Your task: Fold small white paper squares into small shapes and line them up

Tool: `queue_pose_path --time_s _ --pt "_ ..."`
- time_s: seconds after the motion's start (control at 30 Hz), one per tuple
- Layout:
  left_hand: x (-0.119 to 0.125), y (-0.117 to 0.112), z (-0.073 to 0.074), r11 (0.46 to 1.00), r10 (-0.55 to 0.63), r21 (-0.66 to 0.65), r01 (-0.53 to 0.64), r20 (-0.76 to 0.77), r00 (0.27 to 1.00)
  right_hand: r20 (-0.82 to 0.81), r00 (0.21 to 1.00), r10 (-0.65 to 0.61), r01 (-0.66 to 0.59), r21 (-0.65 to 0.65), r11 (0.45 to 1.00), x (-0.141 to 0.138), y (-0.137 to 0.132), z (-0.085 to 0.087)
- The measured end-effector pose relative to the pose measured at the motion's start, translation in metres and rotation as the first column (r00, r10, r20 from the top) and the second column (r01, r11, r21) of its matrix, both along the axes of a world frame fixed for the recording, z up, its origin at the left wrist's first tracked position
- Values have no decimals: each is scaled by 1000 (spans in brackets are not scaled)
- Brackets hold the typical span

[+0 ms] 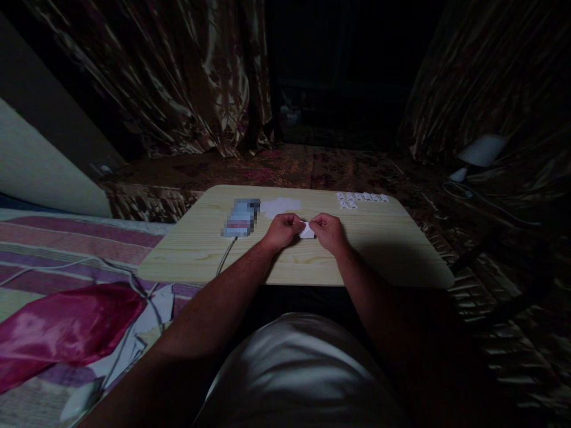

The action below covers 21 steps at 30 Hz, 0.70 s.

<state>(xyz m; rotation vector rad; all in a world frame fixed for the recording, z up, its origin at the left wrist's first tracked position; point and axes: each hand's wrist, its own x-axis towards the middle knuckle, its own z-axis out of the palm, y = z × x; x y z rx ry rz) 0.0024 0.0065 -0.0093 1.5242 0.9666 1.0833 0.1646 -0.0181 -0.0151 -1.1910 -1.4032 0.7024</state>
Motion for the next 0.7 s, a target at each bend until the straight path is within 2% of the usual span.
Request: queue_pose_path --time_s 0.17,0.33,0.53,0.7 --pt "-1 -1 2 1000 -16 -3 16 -3 1000 -1 1000 -10 10 -4 1000 1 1 -2" --pt "-2 -2 4 998 -57 -19 55 -74 996 -39 999 4 -4 -5 1000 1 1 0" --pt "-2 -3 4 999 -52 -8 51 -94 994 -30 999 13 -13 -4 1000 1 2 -2" --pt "-3 -5 7 992 -124 -34 122 -82 989 -40 999 29 -30 -19 999 0 2 -1"
